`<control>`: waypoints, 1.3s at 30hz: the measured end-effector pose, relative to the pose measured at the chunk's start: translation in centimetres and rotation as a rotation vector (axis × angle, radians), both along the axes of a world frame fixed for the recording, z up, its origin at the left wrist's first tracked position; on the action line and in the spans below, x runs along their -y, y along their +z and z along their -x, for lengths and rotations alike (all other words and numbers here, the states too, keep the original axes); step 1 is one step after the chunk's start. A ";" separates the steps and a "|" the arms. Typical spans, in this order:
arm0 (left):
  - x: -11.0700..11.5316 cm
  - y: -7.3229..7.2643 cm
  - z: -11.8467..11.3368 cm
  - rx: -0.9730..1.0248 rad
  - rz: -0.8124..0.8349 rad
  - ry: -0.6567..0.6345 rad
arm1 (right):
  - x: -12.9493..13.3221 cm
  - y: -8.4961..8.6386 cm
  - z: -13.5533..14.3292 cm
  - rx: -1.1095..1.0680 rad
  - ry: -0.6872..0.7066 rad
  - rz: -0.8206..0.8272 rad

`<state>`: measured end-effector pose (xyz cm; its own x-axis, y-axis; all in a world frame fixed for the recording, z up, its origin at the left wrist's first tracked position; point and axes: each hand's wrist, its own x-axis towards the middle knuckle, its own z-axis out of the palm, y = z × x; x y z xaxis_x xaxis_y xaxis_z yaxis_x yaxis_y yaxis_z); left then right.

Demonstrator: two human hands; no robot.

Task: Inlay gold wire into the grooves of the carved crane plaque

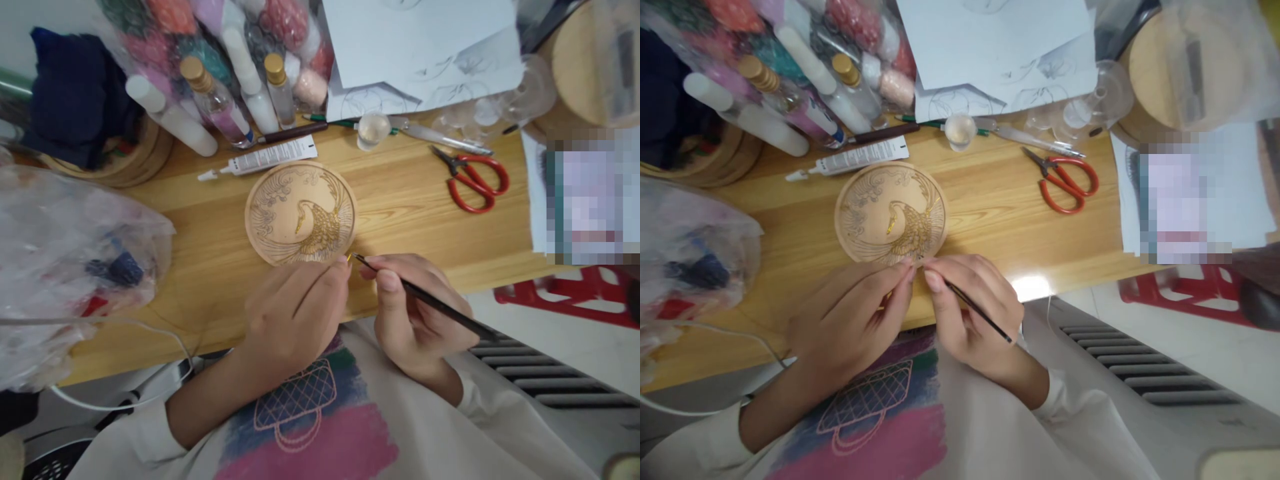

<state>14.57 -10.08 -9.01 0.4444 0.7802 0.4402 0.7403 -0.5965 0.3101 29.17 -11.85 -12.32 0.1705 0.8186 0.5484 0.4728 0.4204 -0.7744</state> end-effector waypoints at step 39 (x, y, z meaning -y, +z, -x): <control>-1.5 -4.8 2.2 -0.098 0.148 -0.046 | -0.9 -3.6 -2.3 -0.082 0.177 0.301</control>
<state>12.39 -8.54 -13.86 0.5163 0.8111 0.2747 0.7440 -0.5837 0.3252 31.48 -10.91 -15.94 0.0452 0.9621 0.2689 0.3444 0.2377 -0.9083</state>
